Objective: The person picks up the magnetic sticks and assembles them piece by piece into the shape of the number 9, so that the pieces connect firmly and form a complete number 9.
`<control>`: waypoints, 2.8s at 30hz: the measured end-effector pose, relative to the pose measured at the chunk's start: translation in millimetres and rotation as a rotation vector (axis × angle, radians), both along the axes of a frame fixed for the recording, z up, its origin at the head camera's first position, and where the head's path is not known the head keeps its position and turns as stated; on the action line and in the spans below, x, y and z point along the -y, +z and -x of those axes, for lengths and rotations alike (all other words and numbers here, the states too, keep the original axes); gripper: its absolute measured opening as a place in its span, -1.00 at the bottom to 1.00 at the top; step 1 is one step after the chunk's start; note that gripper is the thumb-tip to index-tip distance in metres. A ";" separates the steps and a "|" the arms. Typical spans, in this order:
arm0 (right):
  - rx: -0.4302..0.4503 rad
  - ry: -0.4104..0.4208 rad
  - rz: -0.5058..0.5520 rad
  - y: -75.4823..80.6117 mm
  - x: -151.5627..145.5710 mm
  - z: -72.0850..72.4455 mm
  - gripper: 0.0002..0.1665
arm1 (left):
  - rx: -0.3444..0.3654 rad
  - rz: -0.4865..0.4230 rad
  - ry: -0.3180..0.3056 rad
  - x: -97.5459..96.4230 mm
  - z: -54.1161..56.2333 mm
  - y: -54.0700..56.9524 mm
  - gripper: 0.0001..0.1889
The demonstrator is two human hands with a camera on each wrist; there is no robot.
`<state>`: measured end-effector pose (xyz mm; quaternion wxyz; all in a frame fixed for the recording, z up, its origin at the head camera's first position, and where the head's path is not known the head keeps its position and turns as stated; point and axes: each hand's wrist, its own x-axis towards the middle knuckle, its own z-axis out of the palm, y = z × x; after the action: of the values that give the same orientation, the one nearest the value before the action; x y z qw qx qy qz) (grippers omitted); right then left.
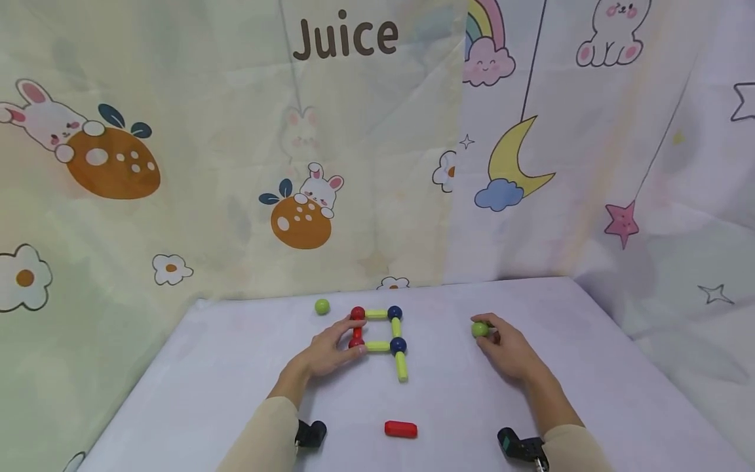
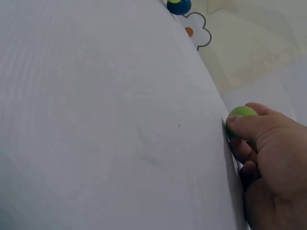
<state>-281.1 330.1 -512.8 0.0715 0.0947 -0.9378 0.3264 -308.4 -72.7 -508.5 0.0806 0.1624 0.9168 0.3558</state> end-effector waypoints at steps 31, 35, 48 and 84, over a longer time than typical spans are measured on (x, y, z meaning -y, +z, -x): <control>0.048 -0.044 -0.006 1.5 10.7 -2.2 -0.49 | -0.141 0.260 -0.241 -26.7 -24.8 33.8 -0.31; 0.055 -0.039 -0.005 1.5 8.9 -0.2 -0.49 | -0.240 0.330 -0.279 -37.9 -32.2 34.1 -0.37; 0.101 -0.033 0.016 8.7 5.3 0.3 -0.50 | -0.327 0.421 -0.393 -65.8 -42.6 37.7 -0.51; 0.102 0.247 -0.052 22.9 60.3 -43.1 -0.57 | -0.208 0.314 -0.375 -78.7 -30.9 30.9 -0.70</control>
<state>-238.0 269.9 -489.9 -0.0195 0.1948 -0.9295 0.3125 -277.6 5.9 -477.5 0.0745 0.3505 0.9181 0.1695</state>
